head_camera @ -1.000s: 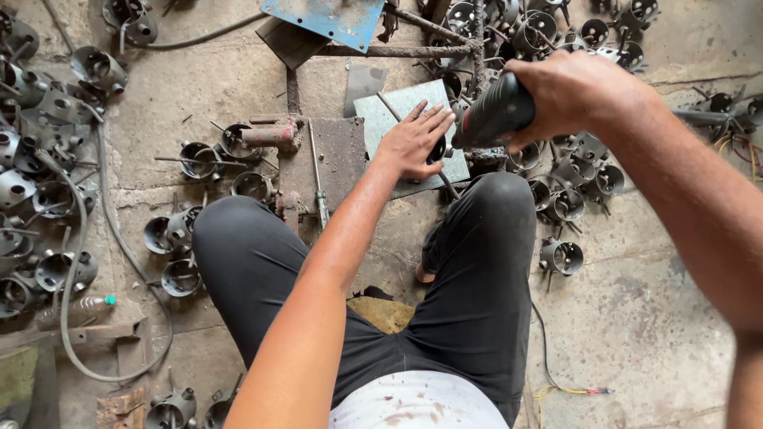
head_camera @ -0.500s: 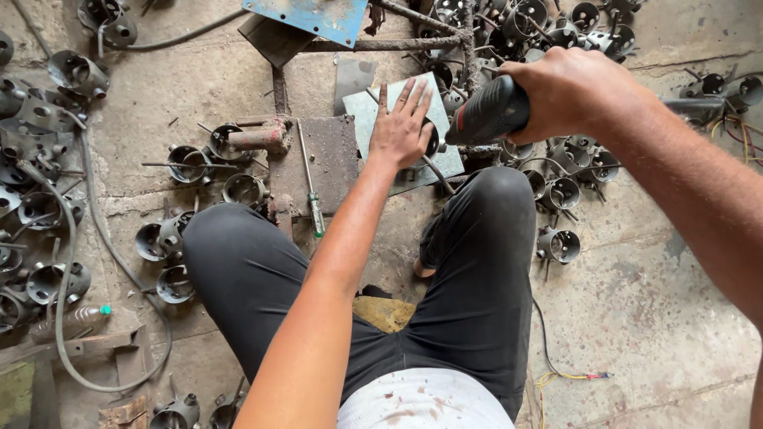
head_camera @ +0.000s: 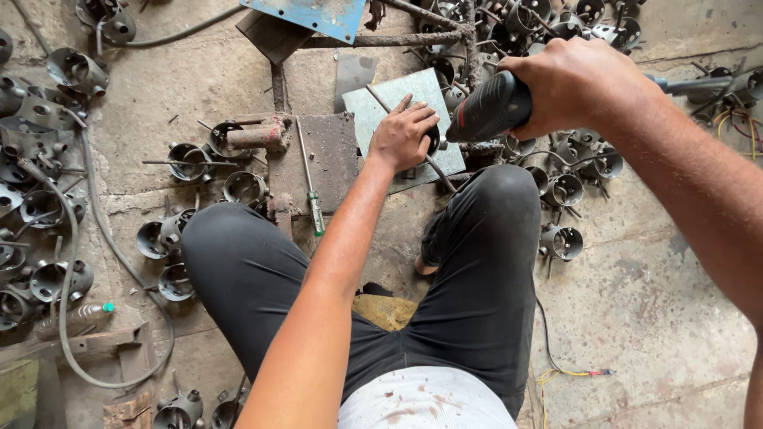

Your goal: The person sits on the floor and uses a handheld power drill to drill holes into small metal parts. They hold each part steady with their left hand while operating the drill with their right hand, then place the finished part on the floor.

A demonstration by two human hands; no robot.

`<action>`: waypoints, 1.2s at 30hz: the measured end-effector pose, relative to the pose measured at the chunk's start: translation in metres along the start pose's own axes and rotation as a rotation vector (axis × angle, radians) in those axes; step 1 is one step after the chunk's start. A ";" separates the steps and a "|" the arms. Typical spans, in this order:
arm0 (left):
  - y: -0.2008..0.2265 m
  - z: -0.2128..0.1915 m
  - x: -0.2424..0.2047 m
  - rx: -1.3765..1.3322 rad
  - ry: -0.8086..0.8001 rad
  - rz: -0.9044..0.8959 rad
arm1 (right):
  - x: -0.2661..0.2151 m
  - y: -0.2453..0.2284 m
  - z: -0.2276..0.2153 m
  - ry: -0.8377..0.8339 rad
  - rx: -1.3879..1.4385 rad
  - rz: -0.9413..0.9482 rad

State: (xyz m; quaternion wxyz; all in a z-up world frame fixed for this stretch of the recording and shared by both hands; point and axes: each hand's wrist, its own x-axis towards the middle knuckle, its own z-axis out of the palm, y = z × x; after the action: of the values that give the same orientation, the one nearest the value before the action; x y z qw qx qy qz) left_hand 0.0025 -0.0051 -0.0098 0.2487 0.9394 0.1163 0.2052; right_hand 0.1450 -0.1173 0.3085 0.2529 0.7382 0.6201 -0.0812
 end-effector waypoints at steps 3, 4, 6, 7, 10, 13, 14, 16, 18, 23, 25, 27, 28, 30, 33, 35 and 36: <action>0.004 -0.006 0.002 -0.035 -0.035 -0.065 | -0.002 0.000 0.003 0.004 0.023 0.002; 0.006 -0.009 0.004 -0.045 -0.049 -0.084 | -0.002 0.000 0.003 0.012 0.015 0.005; 0.009 -0.013 0.006 -0.028 -0.081 -0.078 | -0.002 0.000 0.004 0.026 -0.001 0.007; 0.011 -0.015 0.007 -0.020 -0.097 -0.078 | -0.002 0.000 0.004 0.028 0.000 0.003; 0.017 -0.018 0.003 0.035 -0.071 -0.072 | -0.005 -0.001 0.003 0.036 0.002 -0.013; 0.018 -0.018 0.004 0.051 -0.138 -0.074 | -0.005 0.000 0.000 0.038 -0.008 -0.021; 0.017 -0.016 0.003 0.052 -0.112 -0.062 | -0.004 0.000 0.000 0.024 -0.020 -0.018; 0.015 -0.012 -0.002 0.054 -0.060 -0.046 | -0.003 -0.001 0.001 0.000 -0.031 -0.018; 0.011 -0.007 0.000 0.060 -0.035 -0.047 | -0.003 0.000 0.002 -0.010 -0.025 -0.001; 0.002 0.012 -0.001 0.043 0.019 -0.051 | -0.002 0.002 0.007 0.011 -0.053 -0.033; -0.001 0.018 -0.001 0.035 0.036 -0.046 | 0.000 0.002 0.009 0.000 -0.076 -0.033; -0.004 0.022 -0.001 0.064 0.035 -0.031 | 0.002 0.002 0.011 -0.029 -0.098 -0.021; -0.004 0.023 -0.002 0.079 0.034 -0.023 | 0.001 0.002 0.012 -0.022 -0.096 -0.026; -0.005 0.023 0.000 0.059 0.041 -0.041 | 0.001 0.003 0.012 -0.004 -0.096 -0.034; -0.003 0.019 0.000 0.046 0.053 -0.053 | 0.000 0.003 0.012 -0.008 -0.089 -0.031; 0.000 0.016 -0.002 0.037 0.060 -0.057 | -0.002 0.004 0.012 0.001 -0.076 -0.032; 0.002 0.015 -0.003 0.030 0.063 -0.060 | -0.003 0.005 0.013 0.006 -0.069 -0.033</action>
State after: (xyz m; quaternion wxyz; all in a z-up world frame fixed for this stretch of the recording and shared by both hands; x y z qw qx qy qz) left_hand 0.0069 -0.0133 -0.0214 0.2370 0.9321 0.1554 0.2254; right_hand 0.1512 -0.1266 0.3001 0.2749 0.7190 0.6353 -0.0617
